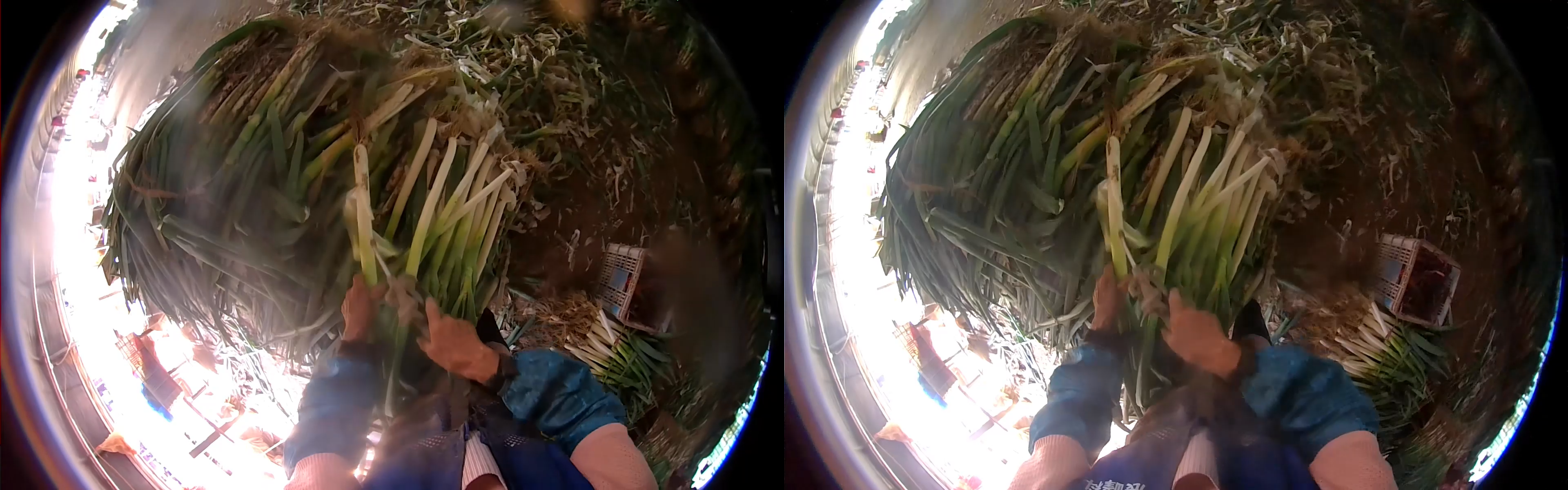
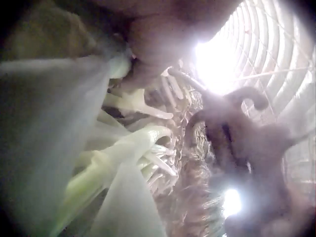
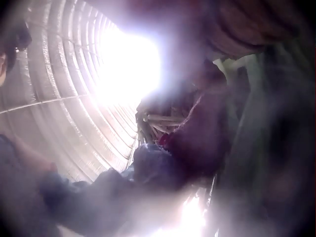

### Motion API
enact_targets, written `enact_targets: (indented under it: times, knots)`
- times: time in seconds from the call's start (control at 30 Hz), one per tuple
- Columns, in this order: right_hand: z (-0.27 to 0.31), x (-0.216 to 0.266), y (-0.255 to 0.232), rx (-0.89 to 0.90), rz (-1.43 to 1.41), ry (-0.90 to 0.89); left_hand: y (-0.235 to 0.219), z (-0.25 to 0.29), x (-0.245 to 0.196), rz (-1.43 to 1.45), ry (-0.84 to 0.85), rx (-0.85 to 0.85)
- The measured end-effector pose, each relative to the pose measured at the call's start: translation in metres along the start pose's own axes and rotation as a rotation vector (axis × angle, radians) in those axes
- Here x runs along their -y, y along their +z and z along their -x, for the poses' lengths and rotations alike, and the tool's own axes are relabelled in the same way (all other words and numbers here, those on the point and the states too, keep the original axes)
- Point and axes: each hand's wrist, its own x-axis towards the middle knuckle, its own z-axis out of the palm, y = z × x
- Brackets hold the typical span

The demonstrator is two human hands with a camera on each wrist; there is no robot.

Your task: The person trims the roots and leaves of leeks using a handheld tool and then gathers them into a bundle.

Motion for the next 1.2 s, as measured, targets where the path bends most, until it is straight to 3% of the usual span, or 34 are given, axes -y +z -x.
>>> enact_targets:
  times: [0.07, 0.17, 0.27, 0.37, 0.47, 0.6, 0.8, 1.1, 1.2]
  knots:
    - [0.008, 0.001, 0.003, 0.106, 0.019, 0.071, 0.0, 0.009, 0.008, 0.041, -0.014, 0.037]
    - [-0.03, -0.015, 0.02, -0.084, 0.085, -0.05, 0.011, 0.026, 0.025, 0.128, 0.021, 0.034]
    - [-0.074, -0.006, -0.004, -0.118, 0.08, 0.005, 0.029, 0.041, 0.057, 0.102, -0.087, 0.059]
    - [-0.078, -0.012, -0.003, -0.158, 0.106, -0.006, 0.041, 0.045, 0.069, 0.095, -0.099, 0.019]
    - [-0.037, -0.007, 0.009, 0.007, 0.073, 0.015, 0.044, 0.044, 0.075, 0.172, -0.04, 0.056]
    - [-0.017, -0.011, 0.022, 0.024, 0.115, -0.012, 0.036, 0.052, 0.062, 0.11, -0.061, 0.05]
    - [-0.072, -0.01, 0.01, -0.16, 0.11, -0.036, 0.037, 0.052, 0.053, -0.039, -0.11, 0.032]
    - [-0.021, -0.006, 0.008, 0.004, 0.107, 0.011, 0.024, 0.062, 0.019, -0.104, -0.127, 0.083]
    - [-0.043, -0.019, 0.011, -0.096, 0.093, 0.038, 0.024, 0.065, 0.009, -0.199, -0.201, 0.071]
